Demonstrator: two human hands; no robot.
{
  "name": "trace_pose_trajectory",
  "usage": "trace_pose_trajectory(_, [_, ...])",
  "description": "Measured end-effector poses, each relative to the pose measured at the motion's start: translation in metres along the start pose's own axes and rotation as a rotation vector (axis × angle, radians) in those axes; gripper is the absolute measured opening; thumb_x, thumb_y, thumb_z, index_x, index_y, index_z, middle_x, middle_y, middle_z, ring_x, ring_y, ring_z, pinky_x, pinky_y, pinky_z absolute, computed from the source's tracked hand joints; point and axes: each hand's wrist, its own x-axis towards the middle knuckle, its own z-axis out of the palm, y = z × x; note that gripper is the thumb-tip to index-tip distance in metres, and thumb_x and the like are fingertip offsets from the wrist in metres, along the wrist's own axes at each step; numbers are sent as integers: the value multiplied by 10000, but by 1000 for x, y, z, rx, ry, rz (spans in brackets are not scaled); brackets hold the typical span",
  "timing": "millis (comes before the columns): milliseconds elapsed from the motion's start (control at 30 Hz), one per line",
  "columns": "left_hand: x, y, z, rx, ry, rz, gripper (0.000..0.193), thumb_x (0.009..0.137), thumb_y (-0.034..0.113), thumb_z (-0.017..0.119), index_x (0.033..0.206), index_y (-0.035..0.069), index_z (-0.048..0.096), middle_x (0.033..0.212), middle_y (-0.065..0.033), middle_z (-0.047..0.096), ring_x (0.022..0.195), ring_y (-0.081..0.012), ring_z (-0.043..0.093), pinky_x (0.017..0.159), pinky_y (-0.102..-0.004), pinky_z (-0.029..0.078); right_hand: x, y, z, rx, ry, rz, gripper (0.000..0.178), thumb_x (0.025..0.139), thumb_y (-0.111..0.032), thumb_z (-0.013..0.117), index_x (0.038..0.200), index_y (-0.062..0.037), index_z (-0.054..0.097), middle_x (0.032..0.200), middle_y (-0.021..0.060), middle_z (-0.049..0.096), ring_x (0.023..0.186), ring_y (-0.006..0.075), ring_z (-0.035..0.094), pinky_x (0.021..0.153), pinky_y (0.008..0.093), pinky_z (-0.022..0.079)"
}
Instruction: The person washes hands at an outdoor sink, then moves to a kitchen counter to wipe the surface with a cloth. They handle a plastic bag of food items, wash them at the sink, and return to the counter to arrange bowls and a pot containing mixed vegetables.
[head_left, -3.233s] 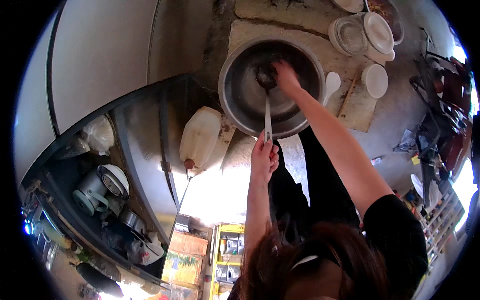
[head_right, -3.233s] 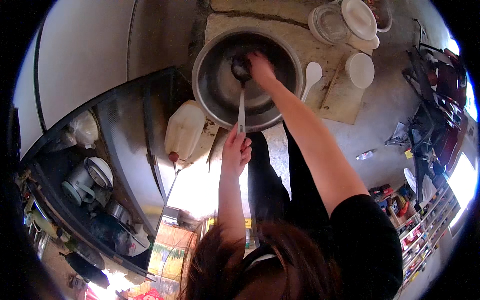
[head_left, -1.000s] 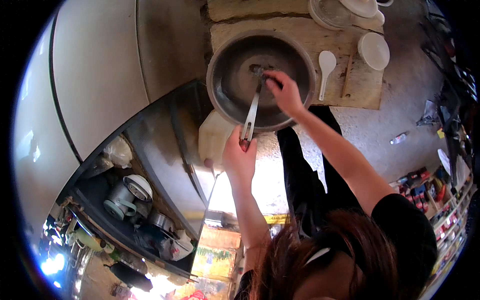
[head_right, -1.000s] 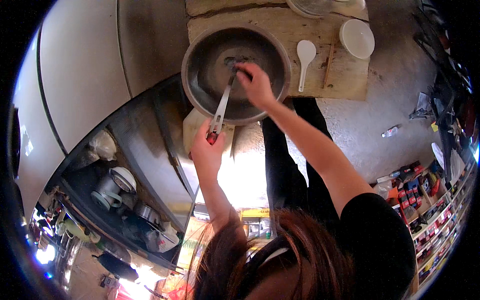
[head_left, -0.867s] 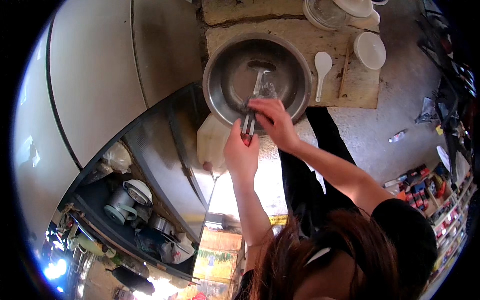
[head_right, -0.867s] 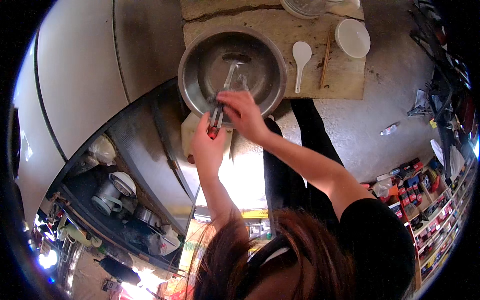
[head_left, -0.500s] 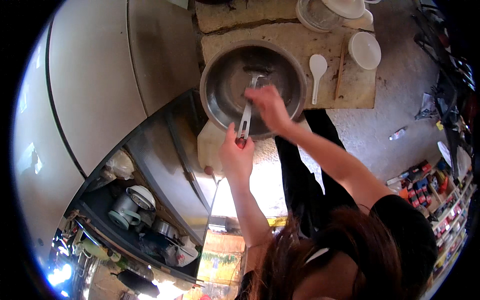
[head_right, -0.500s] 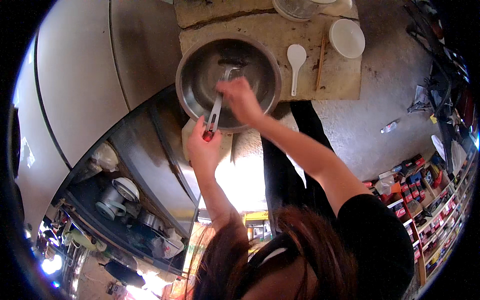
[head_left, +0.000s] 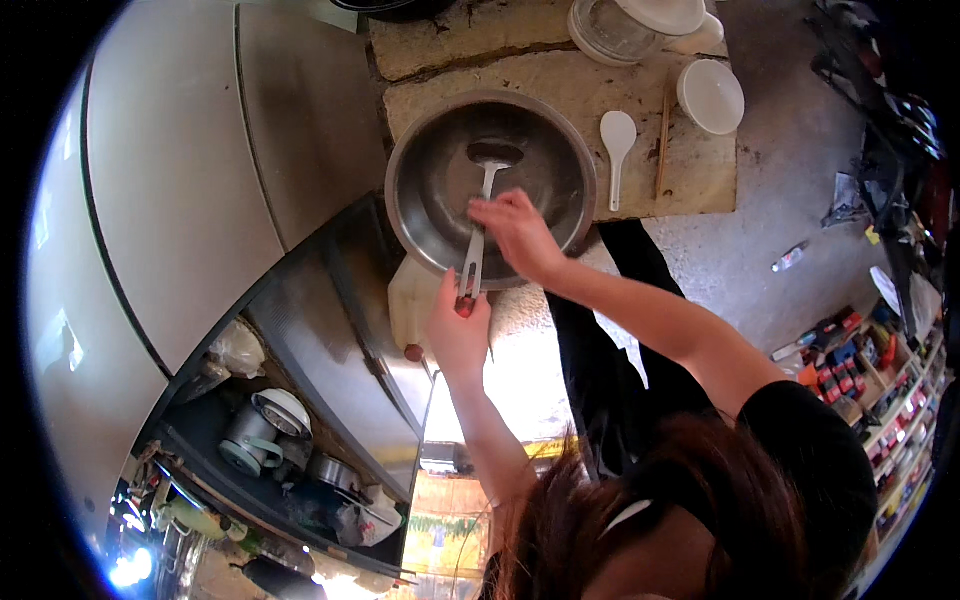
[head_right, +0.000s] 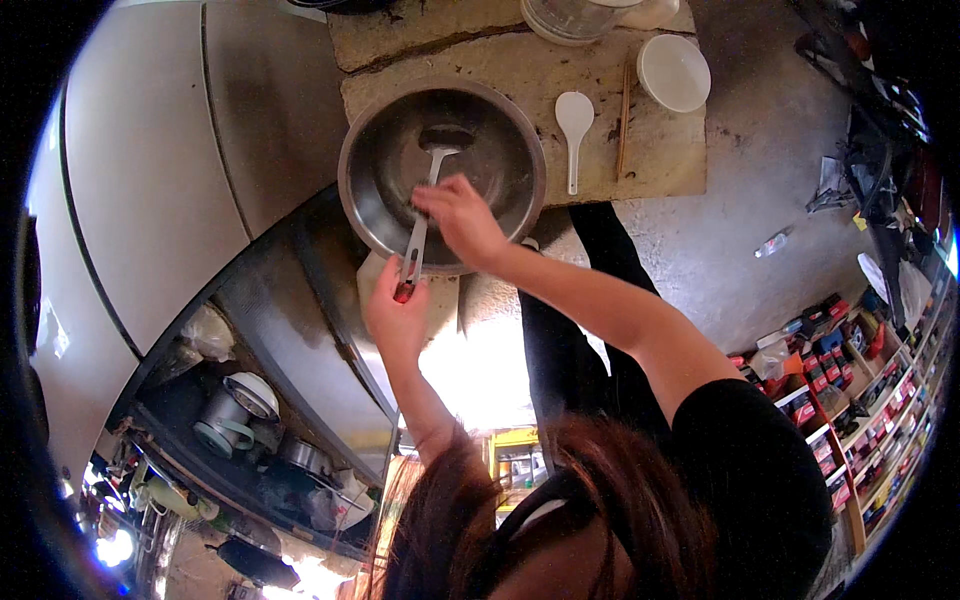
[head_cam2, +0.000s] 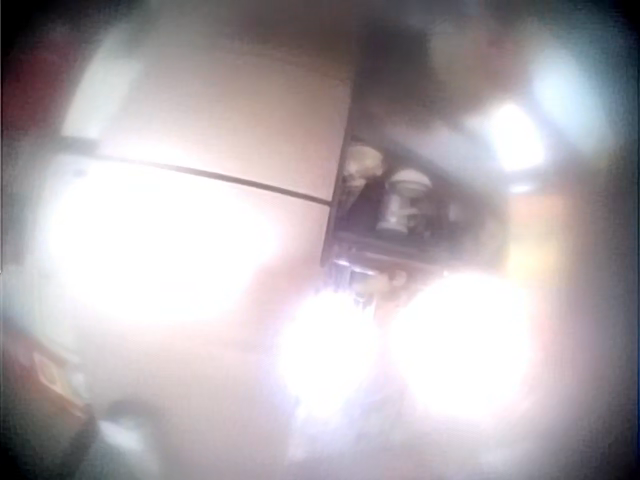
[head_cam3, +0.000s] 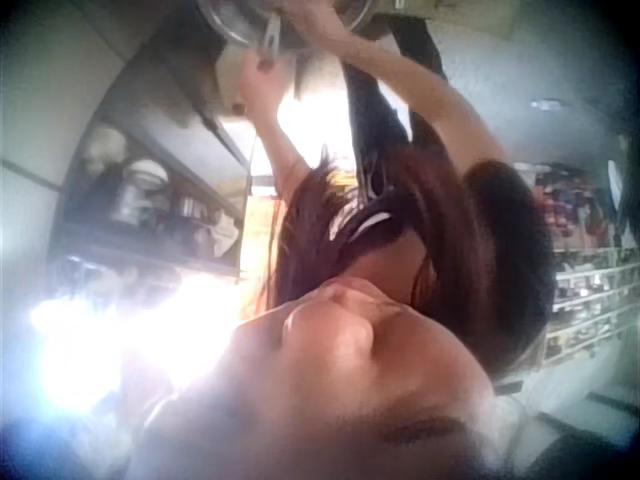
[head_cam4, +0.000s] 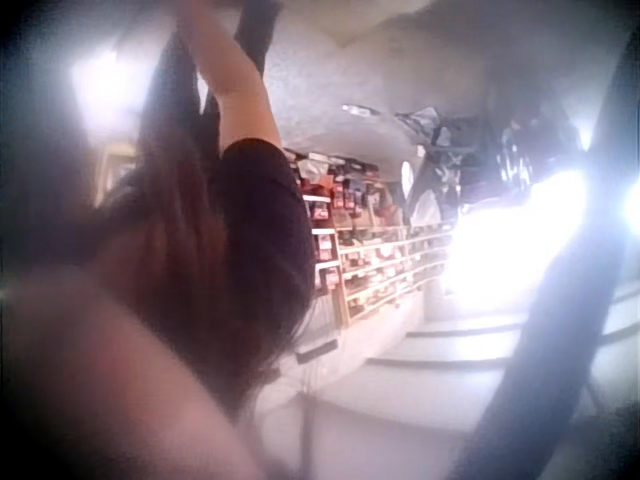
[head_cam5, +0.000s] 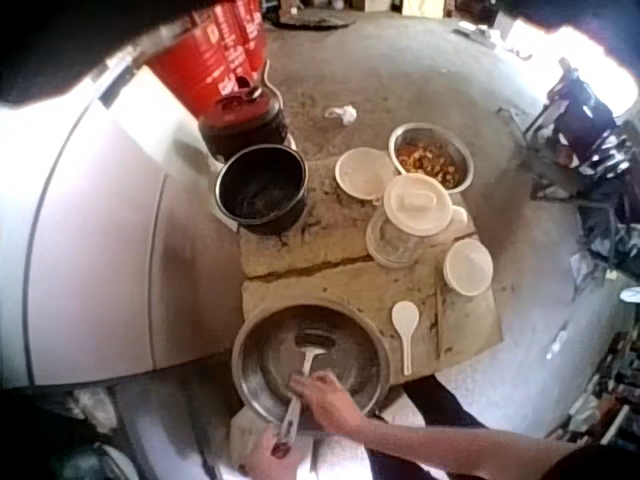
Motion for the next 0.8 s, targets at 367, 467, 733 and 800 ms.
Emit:
trace_pose_trajectory(367, [17, -63, 23, -76, -401, -89, 437, 807, 68, 570, 1231, 33, 468, 794, -63, 575, 640, -115, 533, 578, -254, 446, 43, 101, -6, -222, -178, 152, 277, 786, -49, 545, 1036, -106, 649, 1059, 109, 609, 1029, 303, 498, 906, 378, 406])
trace_pose_trajectory(467, [61, -62, 59, -255, -470, 7, 232, 860, 97, 523, 1070, -1, 523, 752, -50, 568, 601, -111, 525, 508, -249, 428, 38, 103, 15, -209, -142, 169, 268, 791, -52, 553, 1032, -118, 650, 1092, 111, 590, 1068, 304, 484, 931, 378, 385])
trace_pose_trajectory(733, [133, -51, 114, -992, -455, -201, 120, 890, 113, 509, 774, 83, 503, 578, 7, 432, 447, -72, 378, 396, -221, 259, 42, 95, 18, 314, -154, 443, 231, 811, -33, 514, 996, -85, 641, 1157, 101, 570, 1142, 285, 471, 957, 363, 386])
trace_pose_trajectory(800, [135, -55, 110, -1053, -484, -262, 154, 886, 115, 515, 739, 91, 478, 579, 14, 429, 448, -68, 372, 396, -223, 258, 21, 75, 14, 278, -218, 209, 221, 823, -39, 509, 994, -81, 641, 1160, 91, 573, 1147, 281, 476, 955, 360, 390])
